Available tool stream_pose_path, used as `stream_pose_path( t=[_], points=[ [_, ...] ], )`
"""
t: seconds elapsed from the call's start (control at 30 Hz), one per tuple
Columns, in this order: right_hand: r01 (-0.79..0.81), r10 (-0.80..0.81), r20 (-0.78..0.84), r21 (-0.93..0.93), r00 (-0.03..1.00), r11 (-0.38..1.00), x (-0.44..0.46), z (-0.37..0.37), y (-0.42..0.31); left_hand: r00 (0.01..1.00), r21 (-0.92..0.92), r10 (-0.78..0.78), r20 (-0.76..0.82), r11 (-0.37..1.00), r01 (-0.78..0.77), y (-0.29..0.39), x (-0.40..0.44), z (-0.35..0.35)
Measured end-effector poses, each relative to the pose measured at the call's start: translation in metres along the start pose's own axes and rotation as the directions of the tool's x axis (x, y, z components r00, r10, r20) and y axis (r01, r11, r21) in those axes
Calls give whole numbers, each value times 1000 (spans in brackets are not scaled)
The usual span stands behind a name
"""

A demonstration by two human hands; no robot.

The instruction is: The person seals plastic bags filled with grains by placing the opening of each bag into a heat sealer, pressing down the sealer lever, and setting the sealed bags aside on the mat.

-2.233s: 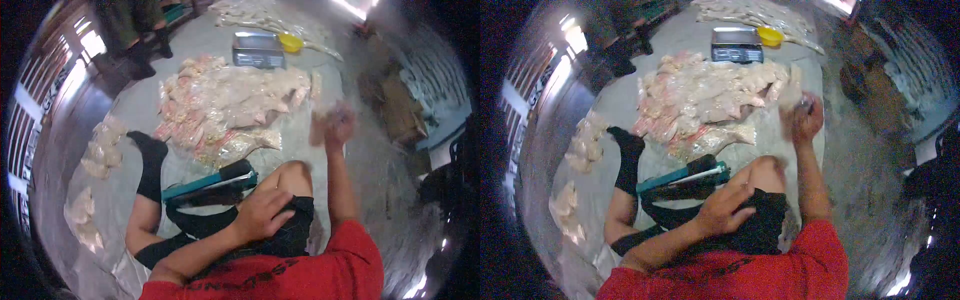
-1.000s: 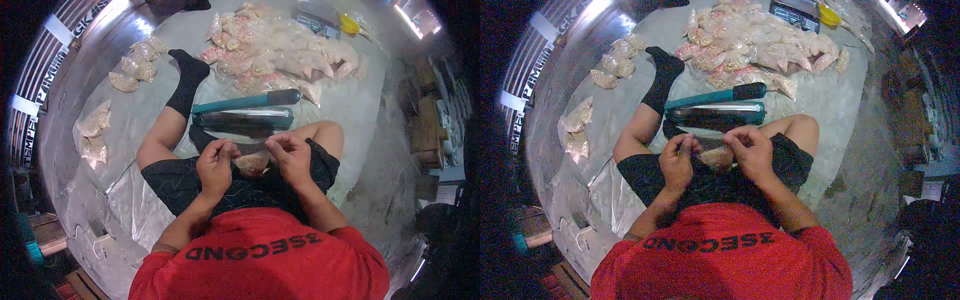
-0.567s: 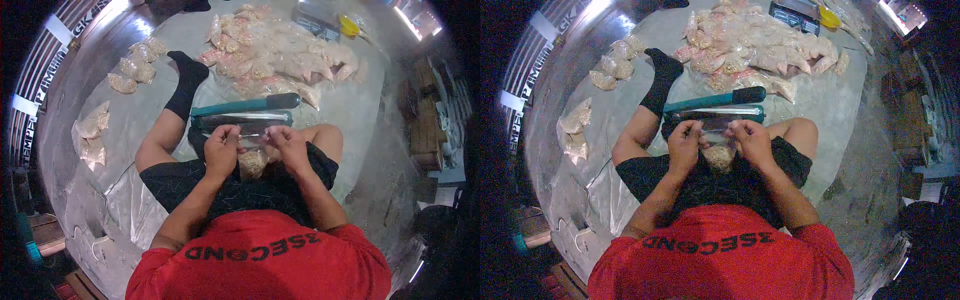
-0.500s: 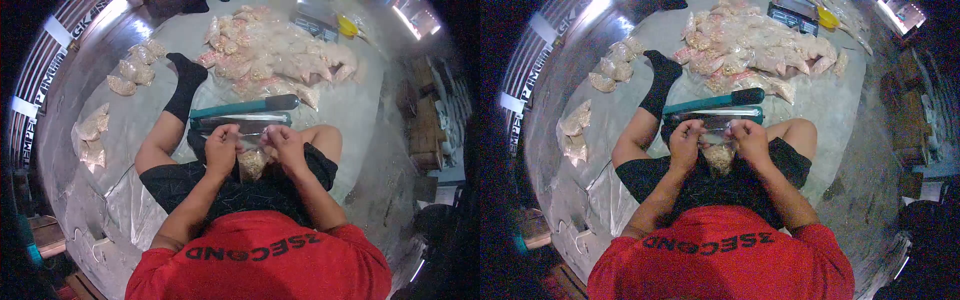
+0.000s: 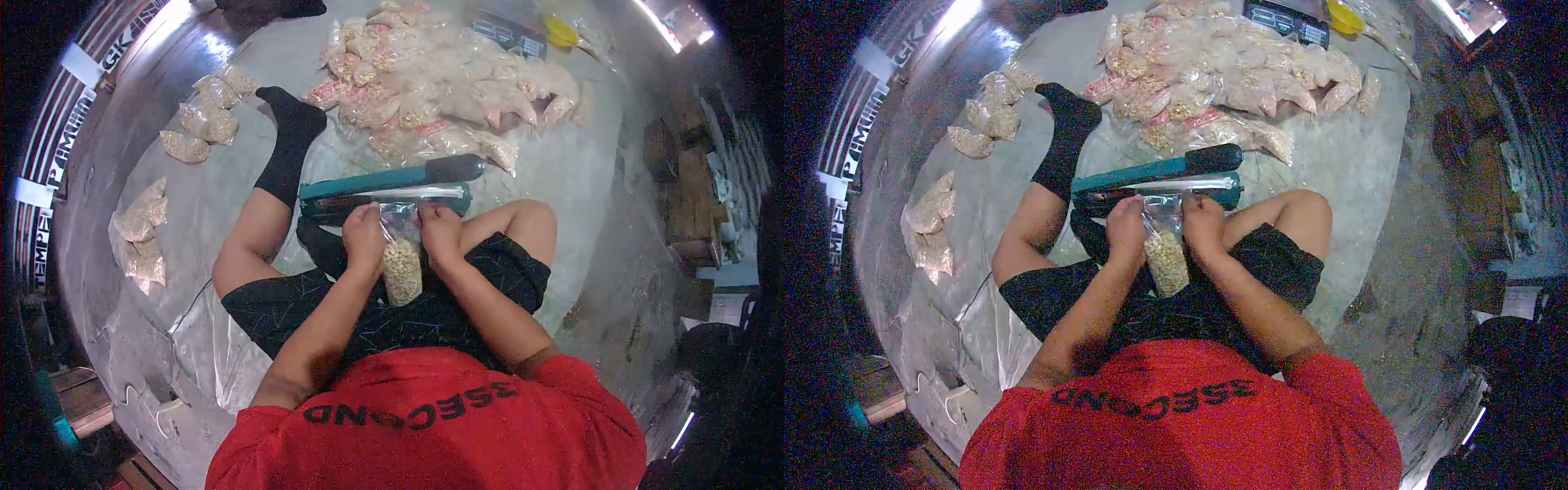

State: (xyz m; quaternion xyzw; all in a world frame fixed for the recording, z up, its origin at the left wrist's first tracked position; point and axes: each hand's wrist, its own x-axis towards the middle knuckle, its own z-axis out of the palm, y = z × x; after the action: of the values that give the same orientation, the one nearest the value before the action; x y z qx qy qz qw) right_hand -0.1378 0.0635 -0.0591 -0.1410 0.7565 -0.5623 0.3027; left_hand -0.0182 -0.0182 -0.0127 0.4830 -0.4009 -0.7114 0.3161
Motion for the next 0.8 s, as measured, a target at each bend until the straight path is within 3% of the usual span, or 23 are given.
stream_pose_path(
  t=[0.2,0.27,0.33,0.4,0.47,0.5,0.57,0.63,0.67,0.73,0.8],
  points=[
    [9,-9,-32,26,999,1000,10,9,-13,999,-73,-33,35,997,35,-47,43,-8],
    [27,-43,-136,-113,990,993,9,9,-24,998,-113,-65,20,991,67,-41,42,-4],
    [-34,23,-104,-100,994,994,15,6,-21,997,199,77,25,977,-81,-39,44,-4],
    [-96,90,-71,-86,993,992,20,6,-11,999,159,37,5,987,-38,-41,46,-3],
    [-4,-10,-119,-116,993,993,27,8,5,1000,117,-3,-9,993,4,-41,49,-4],
    [-8,-7,-122,-118,992,993,25,5,1,996,378,89,5,922,-84,-40,51,-6],
    [-34,25,-48,-201,999,979,18,-4,-15,984,605,171,43,780,-162,-46,54,-7],
    [-44,38,-55,-114,998,992,17,-20,-1,998,268,39,-53,963,-24,-55,60,-6],
    [-54,53,-60,-22,997,998,15,-30,8,998,264,39,-58,964,-22,-54,58,-6],
    [157,-189,-228,-148,955,976,-14,-53,-39,997,184,57,-47,982,-48,-33,42,2],
    [441,-553,-370,-347,747,828,-21,-63,-73,995,256,76,-62,965,-57,-27,41,3]
  ],
)
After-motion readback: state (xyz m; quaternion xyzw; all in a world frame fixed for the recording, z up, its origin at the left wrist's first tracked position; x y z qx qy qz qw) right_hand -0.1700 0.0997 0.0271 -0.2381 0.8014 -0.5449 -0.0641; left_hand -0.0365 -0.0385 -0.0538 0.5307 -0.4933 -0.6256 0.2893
